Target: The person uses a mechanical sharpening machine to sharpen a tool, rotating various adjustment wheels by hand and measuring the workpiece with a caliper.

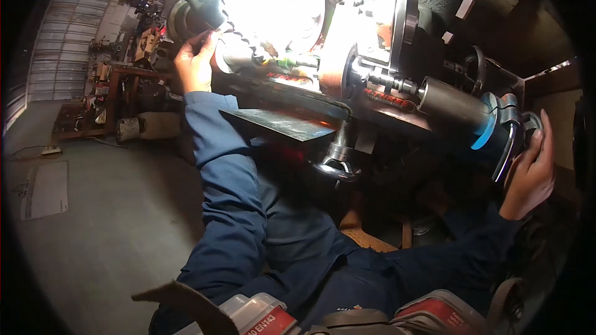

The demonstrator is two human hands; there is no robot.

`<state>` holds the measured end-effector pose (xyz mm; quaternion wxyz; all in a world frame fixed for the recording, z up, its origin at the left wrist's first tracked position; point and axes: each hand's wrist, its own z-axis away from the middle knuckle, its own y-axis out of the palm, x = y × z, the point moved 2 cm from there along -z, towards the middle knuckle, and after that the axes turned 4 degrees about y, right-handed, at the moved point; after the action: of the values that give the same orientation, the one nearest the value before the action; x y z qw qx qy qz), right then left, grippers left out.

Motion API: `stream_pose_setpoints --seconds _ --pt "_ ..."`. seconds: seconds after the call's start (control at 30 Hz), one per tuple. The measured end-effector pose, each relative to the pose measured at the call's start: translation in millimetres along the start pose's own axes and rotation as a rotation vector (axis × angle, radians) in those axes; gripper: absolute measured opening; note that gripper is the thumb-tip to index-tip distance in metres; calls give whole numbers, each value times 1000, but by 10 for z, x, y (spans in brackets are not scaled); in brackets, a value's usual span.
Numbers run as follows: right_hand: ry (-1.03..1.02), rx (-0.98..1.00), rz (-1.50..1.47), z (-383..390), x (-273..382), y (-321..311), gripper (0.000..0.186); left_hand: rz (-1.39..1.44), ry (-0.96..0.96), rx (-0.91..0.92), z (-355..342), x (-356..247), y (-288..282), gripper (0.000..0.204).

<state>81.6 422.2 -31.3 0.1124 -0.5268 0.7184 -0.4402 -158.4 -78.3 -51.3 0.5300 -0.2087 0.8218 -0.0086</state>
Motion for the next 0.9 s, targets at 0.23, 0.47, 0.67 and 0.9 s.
stream_pose_setpoints --seconds 0.23,0.47,0.67,0.9 --pt "122 464 39 -462 -283 208 30 53 1 29 17 -30 38 22" --pt "132 451 36 -379 -92 128 35 62 -12 25 16 -25 33 24" --pt "-40 -142 -213 201 -49 80 29 70 21 27 40 -51 79 24" --pt "-268 -559 31 599 -538 458 28 79 4 33 42 -51 77 24"
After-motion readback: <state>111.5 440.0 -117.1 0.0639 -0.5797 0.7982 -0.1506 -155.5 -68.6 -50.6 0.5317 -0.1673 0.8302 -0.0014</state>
